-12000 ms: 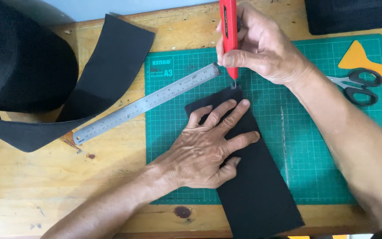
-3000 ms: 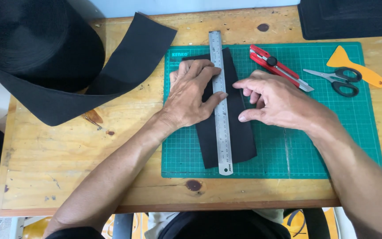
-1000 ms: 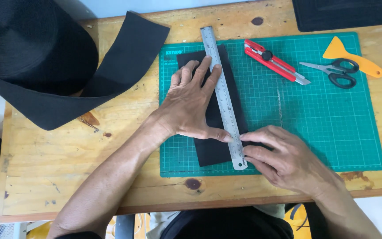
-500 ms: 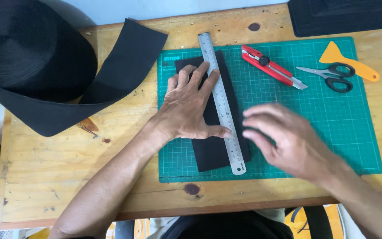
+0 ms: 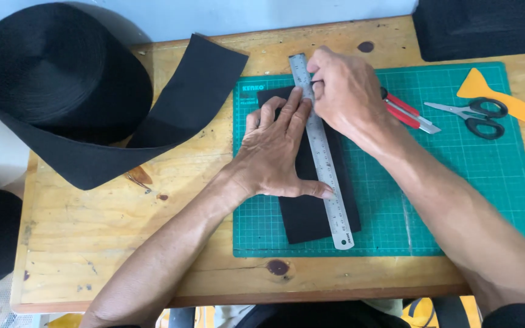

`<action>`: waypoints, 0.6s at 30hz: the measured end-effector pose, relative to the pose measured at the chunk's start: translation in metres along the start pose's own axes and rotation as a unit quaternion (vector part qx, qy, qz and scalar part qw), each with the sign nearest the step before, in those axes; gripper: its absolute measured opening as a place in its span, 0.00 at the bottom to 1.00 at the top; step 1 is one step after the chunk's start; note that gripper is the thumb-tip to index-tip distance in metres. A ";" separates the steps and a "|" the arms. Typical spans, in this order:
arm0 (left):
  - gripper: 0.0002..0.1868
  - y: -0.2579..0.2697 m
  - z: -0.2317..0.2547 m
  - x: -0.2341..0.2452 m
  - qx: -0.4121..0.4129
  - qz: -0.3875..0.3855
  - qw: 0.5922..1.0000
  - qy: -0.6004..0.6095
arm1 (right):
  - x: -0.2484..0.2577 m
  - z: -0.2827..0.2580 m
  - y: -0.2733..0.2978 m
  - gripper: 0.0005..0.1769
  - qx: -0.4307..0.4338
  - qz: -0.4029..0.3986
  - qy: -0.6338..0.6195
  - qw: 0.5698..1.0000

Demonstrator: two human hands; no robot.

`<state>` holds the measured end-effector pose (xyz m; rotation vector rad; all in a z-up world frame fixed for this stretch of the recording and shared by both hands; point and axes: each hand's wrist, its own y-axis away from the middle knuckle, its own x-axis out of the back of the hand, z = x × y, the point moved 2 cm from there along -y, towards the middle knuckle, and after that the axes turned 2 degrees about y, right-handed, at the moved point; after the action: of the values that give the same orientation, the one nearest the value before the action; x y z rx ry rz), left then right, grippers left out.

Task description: Measuring and cutting a strip of black material using a ruler and utility knife, then smoothing it with a scraper.

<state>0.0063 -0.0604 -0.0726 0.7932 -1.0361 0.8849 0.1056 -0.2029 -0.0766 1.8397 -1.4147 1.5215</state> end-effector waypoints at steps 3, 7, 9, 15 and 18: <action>0.81 0.000 0.000 0.001 0.003 -0.014 1.000 0.004 | -0.003 0.014 0.005 0.14 0.092 0.065 0.020 0.993; 0.80 -0.001 -0.002 -0.001 -0.005 0.002 1.000 -0.006 | -0.004 0.015 0.004 0.13 0.100 0.060 0.024 0.993; 0.74 0.000 -0.001 0.000 -0.004 0.006 1.000 0.019 | -0.006 0.017 0.003 0.07 0.091 0.048 0.015 0.995; 0.74 -0.002 -0.002 -0.005 -0.027 0.021 0.999 -0.012 | -0.010 0.020 0.004 0.09 0.096 0.049 0.018 0.994; 0.75 -0.002 -0.001 -0.002 -0.022 0.014 1.000 -0.008 | -0.013 0.022 0.005 0.09 0.094 0.053 0.017 0.994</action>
<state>0.0081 -0.0609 -0.0753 0.7518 -1.0790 0.8784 0.1140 -0.2159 -0.0971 1.8599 -1.4164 1.7855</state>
